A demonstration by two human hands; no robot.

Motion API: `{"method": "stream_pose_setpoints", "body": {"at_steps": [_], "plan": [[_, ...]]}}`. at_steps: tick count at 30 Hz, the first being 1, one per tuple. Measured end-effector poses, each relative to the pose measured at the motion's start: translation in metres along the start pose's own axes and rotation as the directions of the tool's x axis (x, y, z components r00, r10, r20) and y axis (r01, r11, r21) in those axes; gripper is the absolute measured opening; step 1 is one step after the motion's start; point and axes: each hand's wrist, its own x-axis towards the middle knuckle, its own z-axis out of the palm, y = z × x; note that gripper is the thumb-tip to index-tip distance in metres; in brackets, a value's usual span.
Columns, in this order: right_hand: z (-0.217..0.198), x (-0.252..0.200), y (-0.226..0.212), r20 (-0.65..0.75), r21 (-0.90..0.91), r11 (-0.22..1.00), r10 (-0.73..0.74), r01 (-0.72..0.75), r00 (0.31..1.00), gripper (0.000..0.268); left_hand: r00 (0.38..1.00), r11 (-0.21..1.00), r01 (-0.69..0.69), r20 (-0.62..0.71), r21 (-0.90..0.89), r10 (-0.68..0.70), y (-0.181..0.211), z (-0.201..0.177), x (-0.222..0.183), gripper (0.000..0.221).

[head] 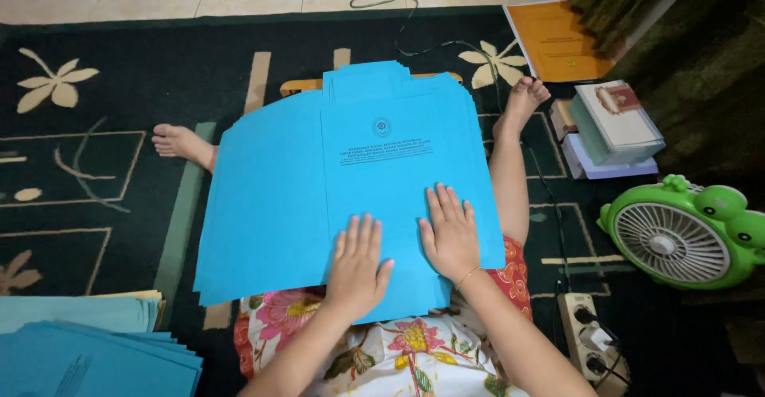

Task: The person sits on the floor and repeatedly picks up blue folders from a pile on the left, placing them onto a stack on their lap. They smooth and align the folders with both hands to maintain a neat stack.

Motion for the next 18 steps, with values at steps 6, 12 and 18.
{"method": "stream_pose_setpoints", "body": {"at_steps": [6, 12, 18], "plan": [[-0.003, 0.001, -0.002, 0.002, 0.026, 1.0, 0.003, -0.003, 1.0, 0.06, 0.925, 0.924, -0.372, 0.125, 0.085, 0.36, -0.065, 0.002, 0.11, 0.067], [-0.006, 0.002, -0.006, -0.049, 0.013, 1.0, -0.011, 0.012, 0.999, 0.059, 0.991, 0.97, 0.084, 0.086, 0.228, -0.106, -0.132, -0.003, 0.228, 0.08], [-0.003, 0.002, -0.005, -0.03, 0.01, 1.0, 0.024, -0.023, 0.999, 0.059, 0.8, 0.817, 0.575, -0.177, -0.043, -0.573, -0.096, 0.019, 0.185, 0.083]]}}
